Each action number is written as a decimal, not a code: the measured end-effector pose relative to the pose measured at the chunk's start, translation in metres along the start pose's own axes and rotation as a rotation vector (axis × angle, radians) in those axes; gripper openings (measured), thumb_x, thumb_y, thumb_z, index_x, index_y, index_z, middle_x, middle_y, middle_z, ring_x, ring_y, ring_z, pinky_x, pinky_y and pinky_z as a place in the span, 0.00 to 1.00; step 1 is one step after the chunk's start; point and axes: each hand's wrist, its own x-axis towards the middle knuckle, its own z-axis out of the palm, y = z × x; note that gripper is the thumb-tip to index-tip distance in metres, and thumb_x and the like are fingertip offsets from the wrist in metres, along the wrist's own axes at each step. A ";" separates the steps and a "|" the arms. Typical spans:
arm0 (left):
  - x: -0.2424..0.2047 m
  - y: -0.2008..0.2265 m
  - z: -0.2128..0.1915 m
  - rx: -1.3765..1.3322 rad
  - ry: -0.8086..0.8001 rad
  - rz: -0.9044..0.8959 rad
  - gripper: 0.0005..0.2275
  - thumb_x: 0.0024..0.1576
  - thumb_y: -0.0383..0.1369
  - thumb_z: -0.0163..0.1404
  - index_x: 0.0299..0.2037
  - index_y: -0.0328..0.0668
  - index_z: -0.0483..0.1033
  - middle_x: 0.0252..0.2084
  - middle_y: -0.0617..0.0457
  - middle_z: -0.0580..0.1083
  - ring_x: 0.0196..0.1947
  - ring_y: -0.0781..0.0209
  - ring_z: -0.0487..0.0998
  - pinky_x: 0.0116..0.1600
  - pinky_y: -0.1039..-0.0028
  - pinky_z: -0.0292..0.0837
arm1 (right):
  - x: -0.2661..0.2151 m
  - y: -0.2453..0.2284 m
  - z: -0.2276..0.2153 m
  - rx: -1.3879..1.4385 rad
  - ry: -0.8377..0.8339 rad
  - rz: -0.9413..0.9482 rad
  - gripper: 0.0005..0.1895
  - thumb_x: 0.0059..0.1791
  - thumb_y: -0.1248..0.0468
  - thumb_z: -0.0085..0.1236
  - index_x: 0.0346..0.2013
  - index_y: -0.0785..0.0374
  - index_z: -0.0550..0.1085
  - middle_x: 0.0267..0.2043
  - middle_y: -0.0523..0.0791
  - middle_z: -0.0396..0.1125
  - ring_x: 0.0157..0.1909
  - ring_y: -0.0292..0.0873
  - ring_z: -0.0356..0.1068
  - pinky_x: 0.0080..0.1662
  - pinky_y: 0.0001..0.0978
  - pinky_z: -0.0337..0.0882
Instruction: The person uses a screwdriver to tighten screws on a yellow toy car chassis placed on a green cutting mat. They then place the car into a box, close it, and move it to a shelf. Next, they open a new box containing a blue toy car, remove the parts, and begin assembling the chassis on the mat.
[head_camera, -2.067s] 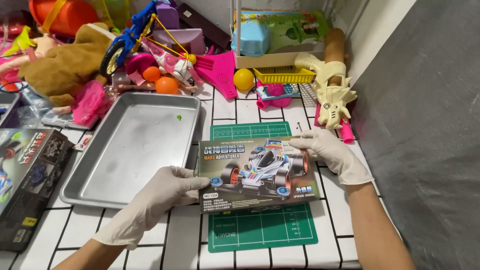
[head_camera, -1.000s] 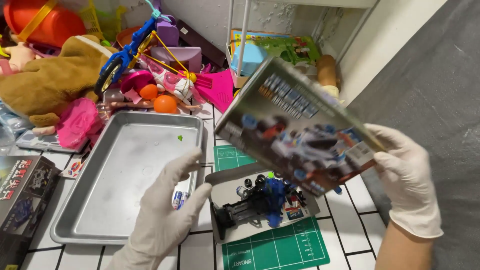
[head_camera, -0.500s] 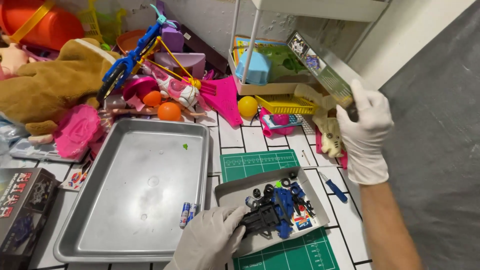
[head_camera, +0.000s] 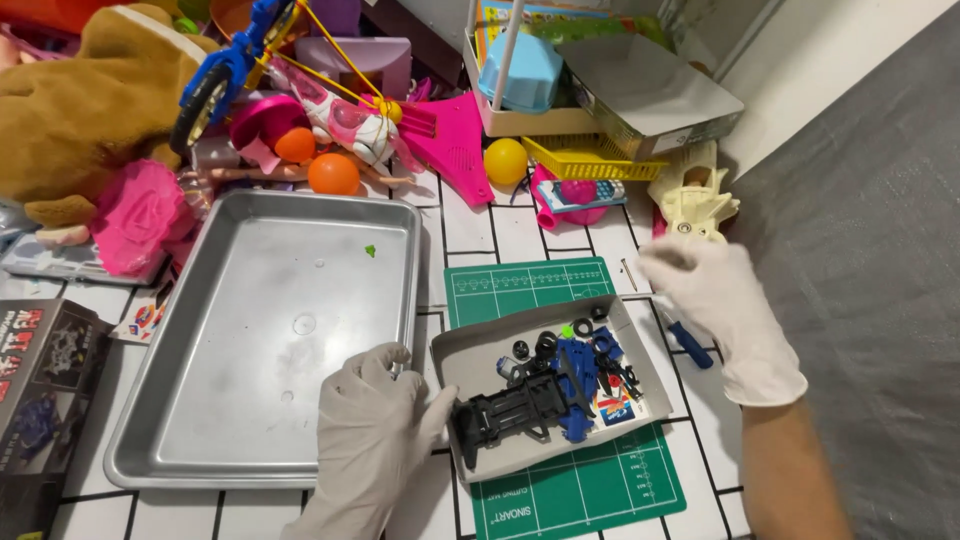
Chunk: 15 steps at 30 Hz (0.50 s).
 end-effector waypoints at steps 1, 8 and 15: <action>-0.004 0.000 0.005 0.067 -0.023 -0.017 0.22 0.53 0.55 0.56 0.16 0.51 0.71 0.46 0.45 0.77 0.39 0.41 0.78 0.34 0.58 0.70 | -0.013 -0.011 -0.003 -0.061 -0.221 0.234 0.12 0.51 0.64 0.59 0.49 0.58 0.82 0.43 0.46 0.79 0.40 0.38 0.75 0.55 0.32 0.73; 0.003 0.009 0.008 -0.064 -0.389 -0.183 0.22 0.49 0.62 0.54 0.14 0.60 0.82 0.66 0.53 0.69 0.64 0.39 0.65 0.58 0.46 0.59 | -0.030 0.050 0.016 -0.017 -0.521 0.325 0.06 0.48 0.61 0.64 0.33 0.59 0.84 0.24 0.38 0.64 0.28 0.33 0.58 0.33 0.24 0.56; 0.001 0.022 0.005 -0.097 -0.211 -0.177 0.18 0.49 0.49 0.55 0.08 0.59 0.75 0.63 0.49 0.73 0.61 0.45 0.71 0.54 0.52 0.61 | -0.031 0.063 0.011 0.137 -0.469 0.273 0.12 0.46 0.71 0.55 0.36 0.65 0.86 0.34 0.43 0.77 0.38 0.36 0.70 0.42 0.28 0.68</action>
